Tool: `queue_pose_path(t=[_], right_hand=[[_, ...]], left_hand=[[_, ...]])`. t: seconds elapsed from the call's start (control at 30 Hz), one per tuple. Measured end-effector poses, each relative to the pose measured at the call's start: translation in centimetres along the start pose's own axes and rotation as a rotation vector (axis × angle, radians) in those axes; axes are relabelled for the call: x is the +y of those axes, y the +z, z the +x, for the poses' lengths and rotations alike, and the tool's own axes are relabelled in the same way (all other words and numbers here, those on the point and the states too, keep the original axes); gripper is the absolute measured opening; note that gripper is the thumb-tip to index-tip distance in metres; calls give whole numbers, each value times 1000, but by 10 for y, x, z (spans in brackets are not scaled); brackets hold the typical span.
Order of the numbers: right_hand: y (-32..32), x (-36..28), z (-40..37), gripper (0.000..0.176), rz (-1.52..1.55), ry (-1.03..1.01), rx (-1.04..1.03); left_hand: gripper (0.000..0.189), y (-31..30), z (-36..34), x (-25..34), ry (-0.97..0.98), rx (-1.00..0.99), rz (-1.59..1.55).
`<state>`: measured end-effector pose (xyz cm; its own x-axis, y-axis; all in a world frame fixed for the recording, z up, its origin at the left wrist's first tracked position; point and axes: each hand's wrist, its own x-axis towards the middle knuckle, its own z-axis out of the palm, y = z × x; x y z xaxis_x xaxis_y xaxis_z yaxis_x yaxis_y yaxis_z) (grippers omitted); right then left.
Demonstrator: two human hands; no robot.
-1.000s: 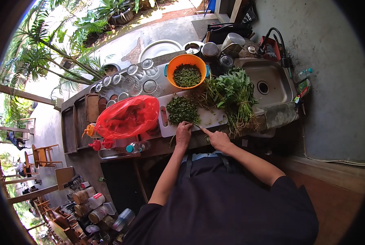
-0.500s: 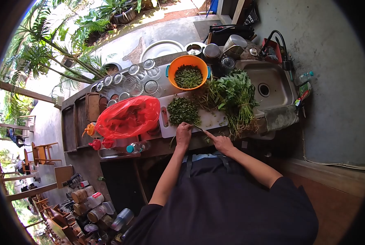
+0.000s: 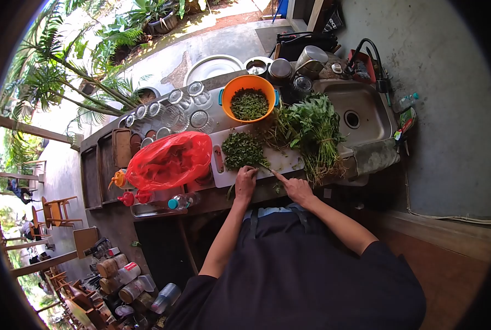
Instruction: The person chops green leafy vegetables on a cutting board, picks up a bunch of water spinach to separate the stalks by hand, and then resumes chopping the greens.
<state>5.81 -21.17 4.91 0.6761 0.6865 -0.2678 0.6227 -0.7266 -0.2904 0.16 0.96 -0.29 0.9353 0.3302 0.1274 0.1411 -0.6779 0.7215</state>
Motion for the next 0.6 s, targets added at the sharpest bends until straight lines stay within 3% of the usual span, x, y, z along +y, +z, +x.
queue_pose_path(t=[0.6], right_hand=[[-18, -28, -2, 82, 35, 35, -152]], left_hand=[[17, -2, 1, 3, 21, -44, 40]])
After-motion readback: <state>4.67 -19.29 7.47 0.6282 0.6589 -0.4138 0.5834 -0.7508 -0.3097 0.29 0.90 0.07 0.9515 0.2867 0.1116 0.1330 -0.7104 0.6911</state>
